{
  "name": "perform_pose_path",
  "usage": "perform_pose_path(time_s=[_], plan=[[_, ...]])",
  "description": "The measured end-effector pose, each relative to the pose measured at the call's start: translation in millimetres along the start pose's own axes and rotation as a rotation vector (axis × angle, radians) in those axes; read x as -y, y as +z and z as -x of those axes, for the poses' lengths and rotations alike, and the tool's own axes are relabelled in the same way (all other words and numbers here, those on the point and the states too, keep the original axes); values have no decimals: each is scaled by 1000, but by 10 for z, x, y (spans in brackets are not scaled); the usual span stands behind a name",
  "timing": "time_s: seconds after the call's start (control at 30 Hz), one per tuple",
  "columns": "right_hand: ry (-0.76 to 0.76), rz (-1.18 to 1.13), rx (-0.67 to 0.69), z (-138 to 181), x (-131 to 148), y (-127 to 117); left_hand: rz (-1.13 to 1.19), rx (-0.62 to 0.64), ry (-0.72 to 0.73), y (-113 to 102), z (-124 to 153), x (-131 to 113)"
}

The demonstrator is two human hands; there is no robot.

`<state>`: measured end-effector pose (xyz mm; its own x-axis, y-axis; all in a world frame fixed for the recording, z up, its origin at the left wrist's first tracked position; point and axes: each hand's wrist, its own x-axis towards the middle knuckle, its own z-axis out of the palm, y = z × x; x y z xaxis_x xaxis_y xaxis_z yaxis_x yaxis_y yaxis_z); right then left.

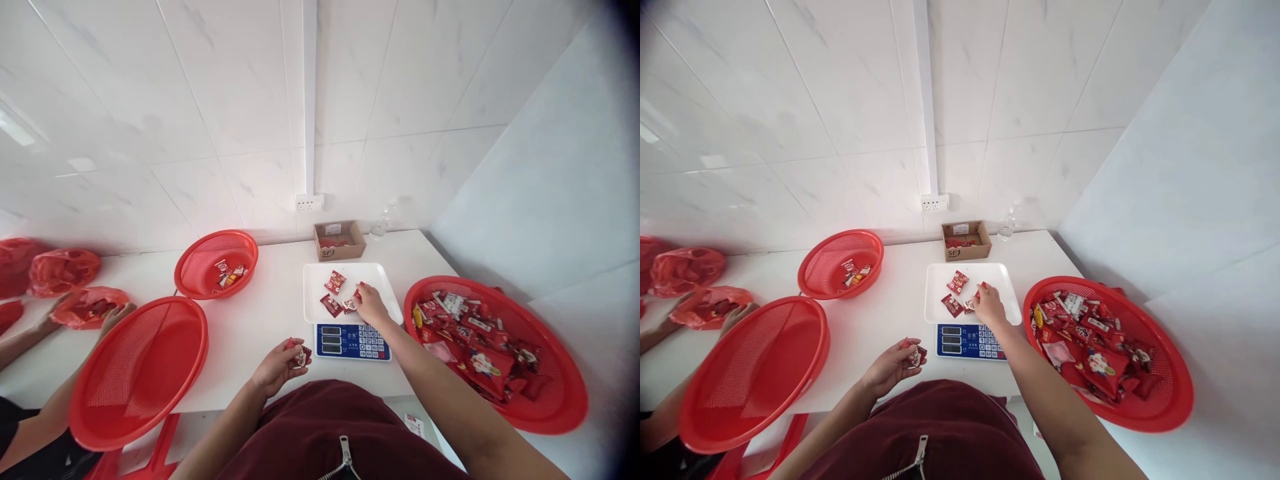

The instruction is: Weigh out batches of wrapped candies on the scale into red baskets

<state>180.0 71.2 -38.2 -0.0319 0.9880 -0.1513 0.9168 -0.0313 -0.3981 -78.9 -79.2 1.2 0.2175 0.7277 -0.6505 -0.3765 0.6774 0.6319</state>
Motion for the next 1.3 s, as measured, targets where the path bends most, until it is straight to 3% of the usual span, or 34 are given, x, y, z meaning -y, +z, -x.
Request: perform_pose_path(time_s=[0.1,0.2,0.3,0.37,0.47,0.6,0.87,1.03,1.1,1.23,1.3], plan=[[27,-46,27,-3,-51,-63,-8,-3,-5,-24,-10,9],[-74,-103,73,6,-10,-115,-24,6,-12,18,-32,-15],[-143,-135,21,53,4,-172,-29,22,-8,77,-44,-51],[-118,-80,13,113,-55,-213,-30,16,-8,89,-43,-64],[-21,41,113,215,-204,-248,-25,-1,-14,57,-38,-53],[18,20,201,258,-296,-206,-25,-5,-28,16,-45,-28],[12,-84,53,89,-175,-37,-49,29,-10,133,-48,-85],[-42,-212,-116,254,-66,-27,-81,45,8,90,-10,-52],[-129,-334,-46,428,61,-39,-129,50,18,87,7,-43],[-296,-550,363,838,409,-61,-354,124,67,180,1,-44],[-339,-586,448,991,562,-67,-474,150,109,251,-43,-30]])
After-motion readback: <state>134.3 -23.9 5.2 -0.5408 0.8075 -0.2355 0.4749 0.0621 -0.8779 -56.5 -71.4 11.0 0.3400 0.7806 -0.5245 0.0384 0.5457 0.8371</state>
